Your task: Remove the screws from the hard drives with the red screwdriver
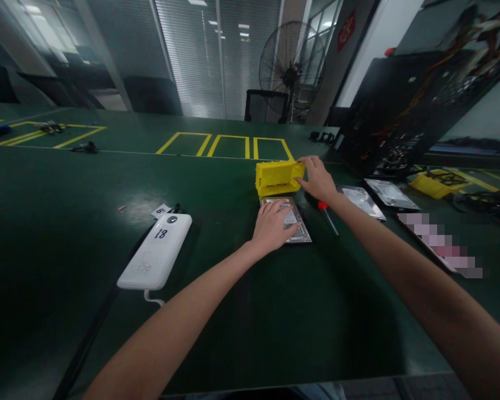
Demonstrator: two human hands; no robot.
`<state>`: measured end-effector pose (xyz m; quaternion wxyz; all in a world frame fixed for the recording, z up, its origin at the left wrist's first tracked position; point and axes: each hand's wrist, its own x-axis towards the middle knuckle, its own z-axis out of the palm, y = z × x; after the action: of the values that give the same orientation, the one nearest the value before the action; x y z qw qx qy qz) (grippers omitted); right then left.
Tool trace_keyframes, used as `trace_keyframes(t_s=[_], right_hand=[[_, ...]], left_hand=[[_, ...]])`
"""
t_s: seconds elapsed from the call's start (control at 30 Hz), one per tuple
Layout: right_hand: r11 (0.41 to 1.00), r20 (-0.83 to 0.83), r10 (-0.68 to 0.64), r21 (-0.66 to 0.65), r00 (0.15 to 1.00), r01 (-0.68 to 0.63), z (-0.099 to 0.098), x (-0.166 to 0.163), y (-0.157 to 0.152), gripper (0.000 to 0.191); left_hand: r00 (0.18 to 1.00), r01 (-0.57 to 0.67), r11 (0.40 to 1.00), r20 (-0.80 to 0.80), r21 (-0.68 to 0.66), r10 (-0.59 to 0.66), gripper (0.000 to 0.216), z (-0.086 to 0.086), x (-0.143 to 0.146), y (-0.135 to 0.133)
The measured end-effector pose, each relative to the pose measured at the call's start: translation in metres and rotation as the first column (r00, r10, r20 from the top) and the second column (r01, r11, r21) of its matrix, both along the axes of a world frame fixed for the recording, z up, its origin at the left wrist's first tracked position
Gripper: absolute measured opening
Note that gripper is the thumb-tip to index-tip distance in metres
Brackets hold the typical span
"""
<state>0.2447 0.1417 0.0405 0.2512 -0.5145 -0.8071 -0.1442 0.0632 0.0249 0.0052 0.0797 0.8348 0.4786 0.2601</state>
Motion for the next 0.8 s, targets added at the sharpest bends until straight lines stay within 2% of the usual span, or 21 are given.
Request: trace_keyframes(t_s=[0.23, 0.43, 0.8], right_hand=[[0.999, -0.058, -0.017, -0.030, 0.998, 0.016, -0.003, -0.001, 0.004, 0.028], [0.999, -0.071, -0.036, -0.037, 0.997, 0.034, 0.001, -0.003, -0.004, 0.030], [0.989, -0.046, -0.149, 0.006, 0.988, 0.150, -0.002, -0.013, -0.012, 0.035]], left_hand=[[1.000, 0.002, 1.000, -0.012, 0.004, -0.002, 0.049, 0.000, 0.002, 0.000], [1.000, 0.005, 1.000, -0.019, -0.006, -0.005, 0.048, 0.002, 0.003, 0.000], [1.000, 0.006, 1.000, -0.023, -0.019, -0.007, 0.048, 0.002, 0.004, 0.000]])
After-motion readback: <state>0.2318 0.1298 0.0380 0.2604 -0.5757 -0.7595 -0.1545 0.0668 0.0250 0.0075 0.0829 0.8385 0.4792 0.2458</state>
